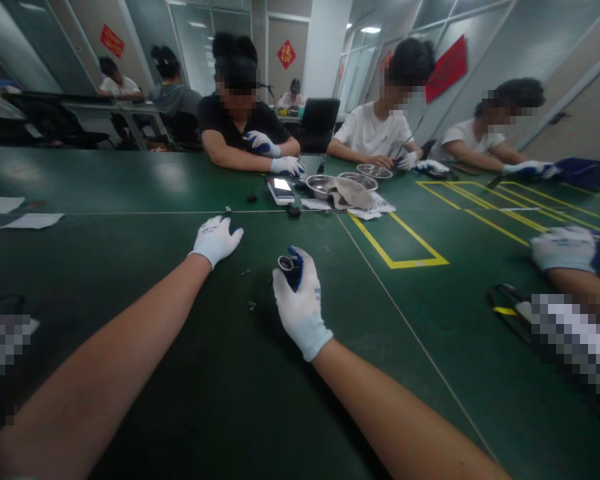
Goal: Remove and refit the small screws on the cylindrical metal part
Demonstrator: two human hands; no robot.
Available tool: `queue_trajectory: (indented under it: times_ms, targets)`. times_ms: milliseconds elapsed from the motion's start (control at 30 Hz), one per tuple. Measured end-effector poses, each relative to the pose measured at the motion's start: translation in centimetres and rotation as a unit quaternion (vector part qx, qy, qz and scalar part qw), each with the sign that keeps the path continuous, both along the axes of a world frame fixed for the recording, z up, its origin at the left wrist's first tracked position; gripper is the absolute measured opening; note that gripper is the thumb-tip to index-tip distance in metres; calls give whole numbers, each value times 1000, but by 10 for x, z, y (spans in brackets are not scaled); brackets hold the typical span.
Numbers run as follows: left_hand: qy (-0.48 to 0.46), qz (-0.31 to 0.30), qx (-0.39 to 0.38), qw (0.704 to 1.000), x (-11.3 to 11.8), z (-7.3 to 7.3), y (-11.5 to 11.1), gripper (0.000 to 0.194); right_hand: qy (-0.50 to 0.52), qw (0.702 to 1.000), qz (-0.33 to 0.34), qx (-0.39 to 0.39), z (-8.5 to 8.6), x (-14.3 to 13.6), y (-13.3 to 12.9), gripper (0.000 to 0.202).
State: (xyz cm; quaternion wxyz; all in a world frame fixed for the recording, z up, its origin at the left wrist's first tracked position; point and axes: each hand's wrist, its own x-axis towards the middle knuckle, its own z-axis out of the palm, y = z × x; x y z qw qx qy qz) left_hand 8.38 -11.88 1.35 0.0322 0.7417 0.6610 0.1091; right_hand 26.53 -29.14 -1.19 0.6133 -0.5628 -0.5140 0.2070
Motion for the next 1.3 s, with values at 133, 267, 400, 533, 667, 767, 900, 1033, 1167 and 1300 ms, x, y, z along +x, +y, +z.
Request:
queue_trajectory:
  times_ms: [133, 267, 400, 533, 667, 767, 900, 1033, 1167, 1300]
  targets:
    - [-18, -37, -4, 999, 1, -1, -34, 63, 7, 1000, -7, 12, 4, -1, 2, 46]
    - [-35, -72, -1, 997, 0, -1, -68, 54, -4, 999, 17, 37, 5, -2, 3, 41]
    - [-58, -102, -7, 993, -5, -1, -97, 52, -43, 996, 47, 57, 5, 0, 3, 39]
    - [-107, -148, -4, 983, -12, -4, -120, 53, -91, 991, 71, 66, 4, 3, 2, 37]
    - [-187, -153, 0, 970, -19, -5, -132, 68, -101, 990, 79, 65, 1, 5, 5, 36]
    - [-232, -126, 13, 964, -22, -3, -132, 67, -79, 993, 69, 52, -2, 7, 9, 42]
    - [-203, -97, 28, 974, -19, 0, -129, 48, -91, 994, 47, 47, -7, 11, 17, 39]
    - [-144, -93, 73, 982, -13, 4, -134, 34, -109, 993, 31, 37, -9, 15, 21, 30]
    - [-112, -76, 70, 988, -12, 10, -150, 26, -89, 994, 63, -1, -7, 14, 17, 30]
    - [-63, -27, -3, 998, -15, 12, -162, 28, -77, 992, 100, -12, -1, 14, 9, 31]
